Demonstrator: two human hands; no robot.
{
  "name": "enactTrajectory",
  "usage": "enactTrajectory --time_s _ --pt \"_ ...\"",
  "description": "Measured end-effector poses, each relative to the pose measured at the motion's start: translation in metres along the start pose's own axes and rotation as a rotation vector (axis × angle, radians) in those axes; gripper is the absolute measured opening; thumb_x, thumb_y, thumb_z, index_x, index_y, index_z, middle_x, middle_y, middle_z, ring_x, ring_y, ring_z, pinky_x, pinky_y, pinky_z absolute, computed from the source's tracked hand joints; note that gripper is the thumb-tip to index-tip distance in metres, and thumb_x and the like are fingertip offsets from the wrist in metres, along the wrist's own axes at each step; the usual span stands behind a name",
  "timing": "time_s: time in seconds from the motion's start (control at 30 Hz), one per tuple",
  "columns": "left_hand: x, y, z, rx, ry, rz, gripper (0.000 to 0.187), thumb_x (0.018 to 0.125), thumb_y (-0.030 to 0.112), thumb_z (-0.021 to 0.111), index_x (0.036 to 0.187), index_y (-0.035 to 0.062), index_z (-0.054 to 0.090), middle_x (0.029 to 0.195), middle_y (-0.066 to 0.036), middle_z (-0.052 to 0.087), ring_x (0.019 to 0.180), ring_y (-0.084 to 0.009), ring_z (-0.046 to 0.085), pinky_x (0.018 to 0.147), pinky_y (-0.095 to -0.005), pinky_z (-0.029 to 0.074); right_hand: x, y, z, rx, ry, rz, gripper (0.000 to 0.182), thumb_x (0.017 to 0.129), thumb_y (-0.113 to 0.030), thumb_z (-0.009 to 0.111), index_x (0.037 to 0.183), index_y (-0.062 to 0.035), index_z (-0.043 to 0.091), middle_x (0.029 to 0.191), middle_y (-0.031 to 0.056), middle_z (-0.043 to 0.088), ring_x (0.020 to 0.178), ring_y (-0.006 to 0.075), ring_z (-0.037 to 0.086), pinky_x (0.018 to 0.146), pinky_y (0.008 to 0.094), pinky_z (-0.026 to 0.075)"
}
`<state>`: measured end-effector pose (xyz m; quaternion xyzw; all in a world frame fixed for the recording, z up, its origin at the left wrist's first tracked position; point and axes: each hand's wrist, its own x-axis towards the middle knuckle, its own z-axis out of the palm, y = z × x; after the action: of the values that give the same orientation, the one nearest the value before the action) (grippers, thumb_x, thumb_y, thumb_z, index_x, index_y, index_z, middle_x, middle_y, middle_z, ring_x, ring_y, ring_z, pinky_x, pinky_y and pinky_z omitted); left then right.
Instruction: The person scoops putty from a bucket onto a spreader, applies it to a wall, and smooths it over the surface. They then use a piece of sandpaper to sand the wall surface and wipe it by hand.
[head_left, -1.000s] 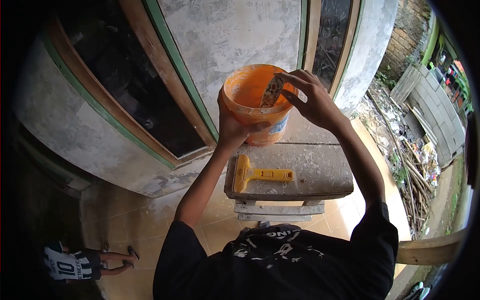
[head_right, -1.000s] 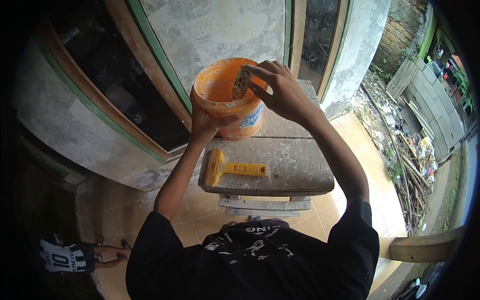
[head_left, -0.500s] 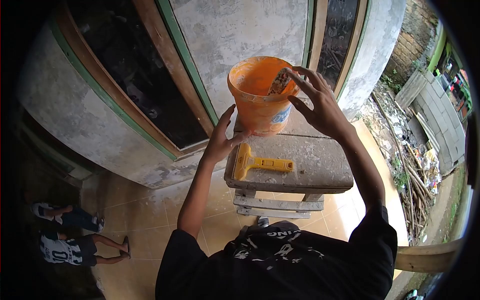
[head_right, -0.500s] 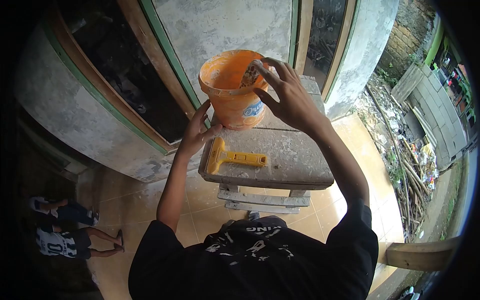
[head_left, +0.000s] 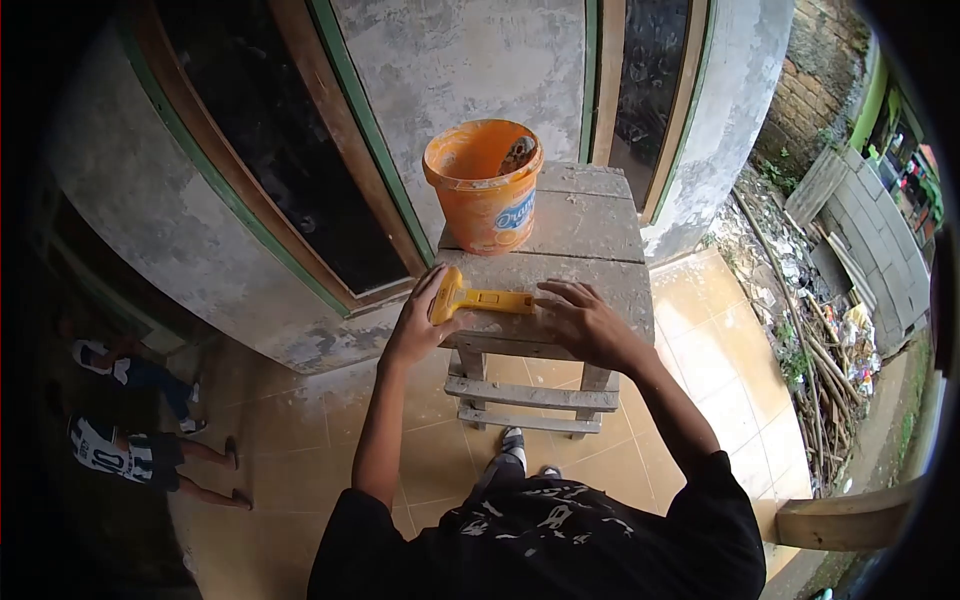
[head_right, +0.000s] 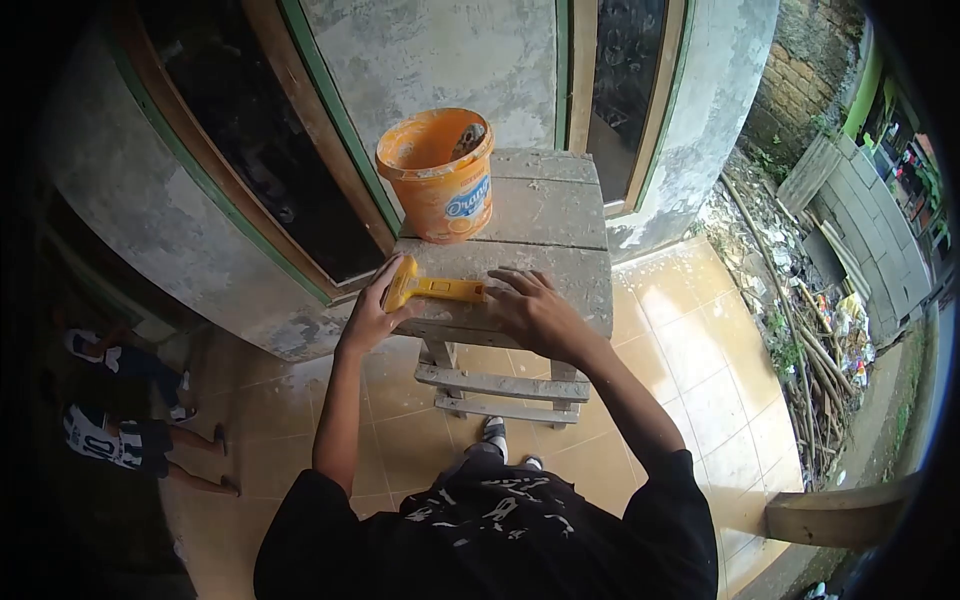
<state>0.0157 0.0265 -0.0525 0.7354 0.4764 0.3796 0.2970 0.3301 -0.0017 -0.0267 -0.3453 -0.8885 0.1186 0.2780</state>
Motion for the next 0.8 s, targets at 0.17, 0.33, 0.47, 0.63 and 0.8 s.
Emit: enactTrajectory --time_s 0.17,0.33,0.47,0.63,0.8 --pt "-0.019 -0.010 0.003 0.044 0.167 0.012 0.109 0.068 0.039 0.090 0.147 -0.0086 0.030 0.147 -0.027 0.042 0.137 -0.0324 0.042 0.112 -0.0385 0.035 -0.009 0.006 0.013 -0.069 0.193 0.000 0.041 0.086 -0.014 0.067 0.125 -0.0052 0.060 0.136 0.0152 0.054 0.131 0.0338 0.046 0.113 0.0465 0.033" --pt "-0.027 -0.032 0.014 -0.277 0.187 -0.236 0.119 0.065 0.043 0.091 0.149 -0.0079 0.024 0.141 -0.028 0.047 0.131 -0.0298 0.049 0.108 -0.0365 0.039 -0.009 0.005 0.016 0.080 0.289 0.214 0.036 0.088 -0.015 0.067 0.122 -0.0047 0.062 0.134 0.0157 0.055 0.125 0.0357 0.051 0.107 0.0443 0.041" --pt "-0.028 -0.030 0.018 -0.348 0.235 -0.207 0.114 0.067 0.040 0.091 0.147 -0.0095 0.027 0.139 -0.025 0.048 0.127 -0.0265 0.051 0.105 -0.0348 0.042 -0.008 0.013 0.018 0.178 0.364 0.207 0.030 0.086 -0.013 0.068 0.114 -0.0021 0.066 0.125 0.0177 0.061 0.115 0.0385 0.058 0.101 0.0434 0.046" --pt "-0.026 -0.032 0.020 -0.357 0.260 -0.177 0.111 0.066 0.034 0.093 0.146 -0.0099 0.029 0.138 -0.024 0.050 0.125 -0.0242 0.052 0.104 -0.0330 0.044 -0.008 0.010 0.013 0.240 0.449 0.191 0.028 0.086 -0.009 0.068 0.112 -0.0007 0.066 0.115 0.0179 0.066 0.108 0.0365 0.063 0.093 0.0411 0.049" --pt "-0.026 -0.022 0.001 -0.116 0.152 -0.096 0.119 0.062 0.043 0.093 0.146 -0.0087 0.027 0.139 -0.025 0.049 0.129 -0.0274 0.050 0.106 -0.0358 0.042 -0.010 0.026 0.018 0.398 0.497 0.252 0.030 0.088 -0.008 0.066 0.117 -0.0030 0.066 0.117 0.0170 0.066 0.109 0.0312 0.064 0.094 0.0385 0.049"
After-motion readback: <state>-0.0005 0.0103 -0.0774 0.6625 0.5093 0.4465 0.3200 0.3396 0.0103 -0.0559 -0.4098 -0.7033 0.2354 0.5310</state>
